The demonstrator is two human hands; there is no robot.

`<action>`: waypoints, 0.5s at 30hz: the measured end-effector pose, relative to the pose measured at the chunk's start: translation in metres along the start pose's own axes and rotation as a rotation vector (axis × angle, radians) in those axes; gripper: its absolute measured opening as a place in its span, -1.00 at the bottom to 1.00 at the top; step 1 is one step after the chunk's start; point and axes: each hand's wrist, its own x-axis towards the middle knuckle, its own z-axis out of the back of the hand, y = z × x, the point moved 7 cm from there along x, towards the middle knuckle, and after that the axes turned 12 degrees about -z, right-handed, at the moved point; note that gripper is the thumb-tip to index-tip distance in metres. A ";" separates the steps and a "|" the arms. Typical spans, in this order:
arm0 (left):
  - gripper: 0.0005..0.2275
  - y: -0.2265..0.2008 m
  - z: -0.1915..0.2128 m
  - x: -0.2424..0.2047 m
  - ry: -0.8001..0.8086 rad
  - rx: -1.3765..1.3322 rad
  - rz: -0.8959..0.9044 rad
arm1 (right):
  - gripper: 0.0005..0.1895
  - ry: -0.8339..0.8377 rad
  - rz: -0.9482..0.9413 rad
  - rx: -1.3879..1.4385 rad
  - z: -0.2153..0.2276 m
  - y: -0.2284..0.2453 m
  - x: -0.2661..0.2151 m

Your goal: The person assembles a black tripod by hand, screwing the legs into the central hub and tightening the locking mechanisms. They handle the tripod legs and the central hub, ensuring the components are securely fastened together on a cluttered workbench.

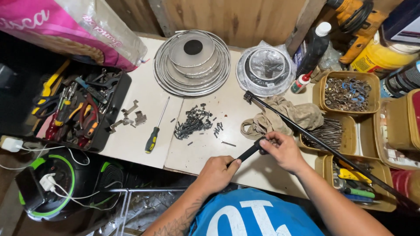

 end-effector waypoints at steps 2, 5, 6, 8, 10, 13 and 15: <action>-0.64 0.004 -0.002 0.000 -0.014 -0.050 -0.007 | -0.71 0.092 -0.056 0.314 -0.011 -0.010 -0.004; -0.72 -0.008 -0.004 -0.004 0.116 -0.089 0.008 | -0.69 0.087 -0.048 0.312 -0.014 -0.017 -0.004; -0.72 -0.007 -0.005 -0.006 0.122 -0.089 0.007 | -0.69 0.084 -0.053 0.313 -0.011 -0.015 -0.007; -0.71 -0.006 -0.006 -0.007 0.134 -0.156 0.010 | -0.55 0.145 -0.098 0.300 -0.011 -0.012 -0.008; -0.72 -0.001 -0.013 -0.009 0.143 -0.173 0.021 | -0.58 0.215 -0.054 0.342 -0.014 -0.008 -0.014; -0.70 0.010 -0.023 -0.010 0.097 -0.090 -0.020 | -0.61 0.259 -0.004 0.311 -0.014 0.009 -0.025; -0.67 0.013 -0.027 -0.011 0.044 0.006 -0.072 | -0.61 0.234 -0.004 0.236 -0.012 0.016 -0.032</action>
